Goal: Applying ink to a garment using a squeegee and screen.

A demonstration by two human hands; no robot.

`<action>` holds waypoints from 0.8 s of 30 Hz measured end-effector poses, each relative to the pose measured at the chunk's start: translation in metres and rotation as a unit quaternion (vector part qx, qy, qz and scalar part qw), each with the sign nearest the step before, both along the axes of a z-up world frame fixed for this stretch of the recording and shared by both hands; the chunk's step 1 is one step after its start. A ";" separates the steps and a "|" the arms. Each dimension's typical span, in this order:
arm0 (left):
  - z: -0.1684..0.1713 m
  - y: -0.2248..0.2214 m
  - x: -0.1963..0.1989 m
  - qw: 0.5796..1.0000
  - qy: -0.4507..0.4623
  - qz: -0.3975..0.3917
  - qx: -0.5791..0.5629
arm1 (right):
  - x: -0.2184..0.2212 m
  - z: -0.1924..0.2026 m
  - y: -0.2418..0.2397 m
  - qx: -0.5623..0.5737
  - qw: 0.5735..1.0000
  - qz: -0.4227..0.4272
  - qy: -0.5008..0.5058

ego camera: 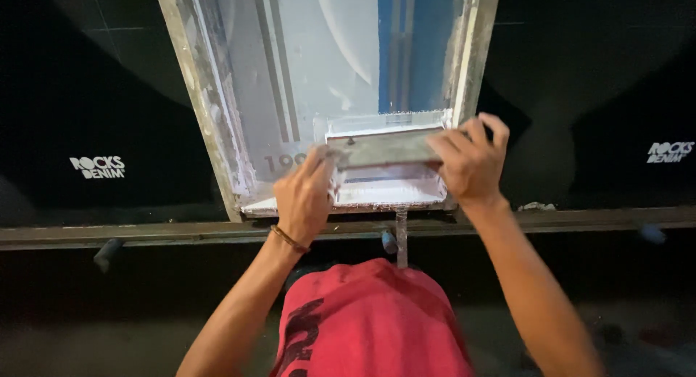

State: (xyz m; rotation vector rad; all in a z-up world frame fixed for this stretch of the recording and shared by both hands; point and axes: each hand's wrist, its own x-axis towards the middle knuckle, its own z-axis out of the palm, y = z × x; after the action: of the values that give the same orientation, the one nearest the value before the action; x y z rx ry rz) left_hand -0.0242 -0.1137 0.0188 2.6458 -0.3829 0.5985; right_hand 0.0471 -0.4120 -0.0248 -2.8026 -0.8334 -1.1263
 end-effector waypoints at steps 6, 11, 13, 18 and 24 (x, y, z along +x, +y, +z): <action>-0.029 0.001 -0.037 0.999 -0.035 -0.006 0.009 | -0.060 0.002 0.016 0.040 0.999 0.021 -0.010; -0.039 0.001 -0.064 0.998 -0.048 -0.020 0.028 | -0.091 -0.019 0.011 0.054 0.998 0.029 0.016; -0.040 0.000 -0.074 0.998 -0.051 -0.017 0.026 | -0.103 -0.031 0.008 0.051 0.998 0.029 0.023; -0.034 0.001 -0.085 0.999 -0.024 -0.034 0.019 | -0.113 -0.022 0.010 0.036 0.999 0.016 0.023; -0.033 -0.001 -0.043 1.000 -0.012 -0.012 -0.022 | -0.060 -0.023 -0.002 0.023 0.998 0.008 -0.051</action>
State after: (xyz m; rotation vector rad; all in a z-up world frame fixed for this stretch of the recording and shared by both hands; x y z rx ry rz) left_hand -0.0674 -0.1148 -0.0147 2.5907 -0.4045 0.6243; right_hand -0.0130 -0.4142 -0.0480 -2.7162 -0.8254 -1.2783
